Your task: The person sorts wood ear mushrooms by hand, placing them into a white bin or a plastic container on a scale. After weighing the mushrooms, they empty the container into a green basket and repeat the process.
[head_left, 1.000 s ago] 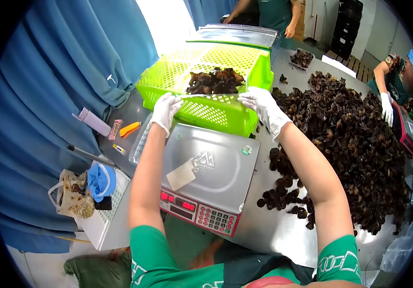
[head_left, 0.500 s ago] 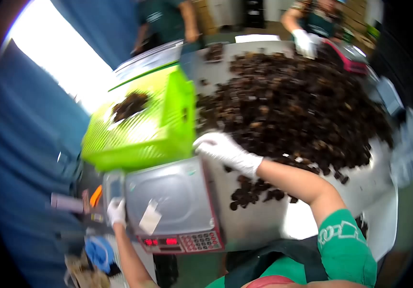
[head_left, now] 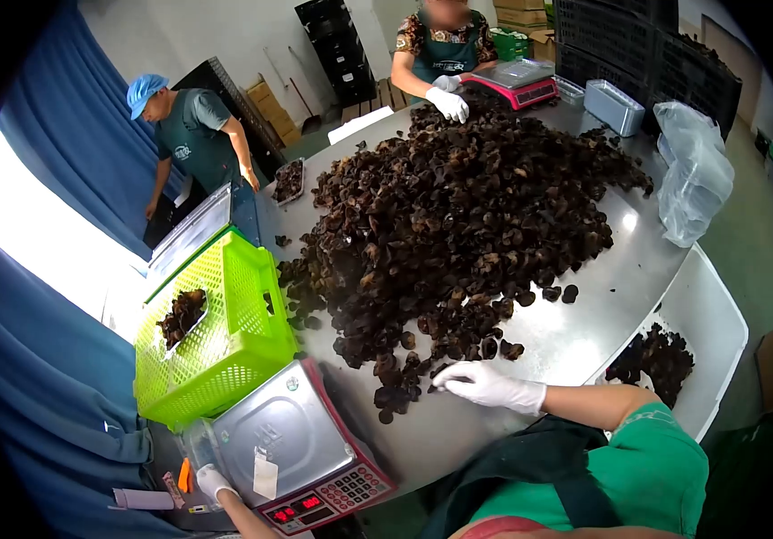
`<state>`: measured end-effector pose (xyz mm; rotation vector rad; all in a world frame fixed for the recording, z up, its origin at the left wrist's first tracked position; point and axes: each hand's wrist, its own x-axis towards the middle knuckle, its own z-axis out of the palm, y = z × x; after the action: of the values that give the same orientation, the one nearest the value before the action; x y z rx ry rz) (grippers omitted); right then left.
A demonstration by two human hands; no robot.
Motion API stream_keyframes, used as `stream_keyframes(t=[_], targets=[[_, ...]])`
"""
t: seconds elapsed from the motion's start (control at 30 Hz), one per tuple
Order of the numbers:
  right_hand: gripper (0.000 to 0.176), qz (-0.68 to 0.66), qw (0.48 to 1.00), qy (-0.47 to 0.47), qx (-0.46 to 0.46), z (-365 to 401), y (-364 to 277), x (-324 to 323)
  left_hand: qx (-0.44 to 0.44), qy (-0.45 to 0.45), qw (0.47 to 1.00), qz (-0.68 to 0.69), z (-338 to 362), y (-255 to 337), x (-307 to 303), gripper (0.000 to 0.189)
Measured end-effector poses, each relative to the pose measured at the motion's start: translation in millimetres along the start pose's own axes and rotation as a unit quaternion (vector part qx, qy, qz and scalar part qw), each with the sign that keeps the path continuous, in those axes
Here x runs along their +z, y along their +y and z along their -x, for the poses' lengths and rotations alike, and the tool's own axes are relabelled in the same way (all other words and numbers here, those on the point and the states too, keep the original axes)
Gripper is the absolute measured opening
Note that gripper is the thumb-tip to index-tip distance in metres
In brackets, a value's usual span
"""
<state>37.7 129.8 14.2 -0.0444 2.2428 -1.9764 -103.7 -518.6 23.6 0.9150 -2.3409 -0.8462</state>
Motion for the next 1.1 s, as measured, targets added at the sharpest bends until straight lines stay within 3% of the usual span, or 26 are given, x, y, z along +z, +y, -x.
stream_keyframes(t=[0.03, 0.07, 0.13, 0.17, 0.23, 0.27, 0.33, 0.47, 0.53, 0.6, 0.67, 0.7, 0.73, 0.83, 0.97, 1.1], targets=[[0.027, 0.027, 0.999, 0.018, -0.004, 14, 7, -6, 0.014, 0.034, 0.999, -0.033, 9, 15, -8, 0.018], [0.025, 0.064, 0.996, 0.054, -0.042, 28, 20, -9, 0.08, 0.053, 0.995, -0.037, 23, 30, -12, 0.017], [0.023, 0.114, 0.989, 0.098, 0.016, 60, 9, -16, 0.207, 0.087, 0.973, -0.05, 63, 62, -18, 0.015], [0.022, 0.121, 0.987, 0.106, 0.026, 71, 10, -19, 0.217, 0.053, 0.973, -0.059, 81, 72, -20, 0.012], [0.02, 0.139, 0.982, 0.118, 0.045, 89, 15, -21, 0.323, 0.004, 0.945, -0.056, 132, 96, -21, 0.01], [0.019, 0.156, 0.98, 0.124, 0.008, 94, 22, -21, 0.383, -0.018, 0.92, -0.083, 148, 99, -21, 0.01], [0.018, 0.189, 0.97, 0.137, -0.066, 100, 37, -20, 0.416, -0.067, 0.905, -0.067, 182, 116, -17, 0.013], [0.016, 0.233, 0.948, 0.143, -0.166, 106, 44, -28, 0.426, -0.021, 0.904, -0.007, 260, 167, -19, 0.033], [0.017, 0.287, 0.929, 0.169, -0.164, 111, 47, -33, 0.43, -0.098, 0.892, 0.098, 297, 160, 8, 0.041], [0.021, 0.302, 0.918, 0.192, -0.168, 115, 61, -40, 0.442, -0.214, 0.864, 0.108, 364, 191, 13, 0.047], [0.028, 0.352, 0.893, 0.236, -0.152, 121, 58, -41, 0.521, -0.32, 0.784, 0.106, 403, 196, 35, 0.062], [0.031, 0.38, 0.877, 0.257, -0.143, 124, 58, -45, 0.529, -0.326, 0.781, 0.068, 422, 191, 45, 0.073], [0.048, 0.401, 0.874, 0.248, -0.12, 125, 60, -46, 0.536, -0.331, 0.776, 0.031, 439, 188, 53, 0.085], [0.072, 0.438, 0.87, 0.225, -0.027, 126, 56, -46, 0.481, -0.354, 0.791, -0.134, 472, 191, 72, 0.112], [0.078, 0.485, 0.849, 0.208, -0.003, 110, 39, -46, 0.458, -0.389, 0.793, -0.102, 476, 209, 102, 0.119], [0.075, 0.458, 0.859, 0.218, -0.062, 81, 45, -47, 0.478, -0.374, 0.794, -0.022, 478, 227, 128, 0.113]])
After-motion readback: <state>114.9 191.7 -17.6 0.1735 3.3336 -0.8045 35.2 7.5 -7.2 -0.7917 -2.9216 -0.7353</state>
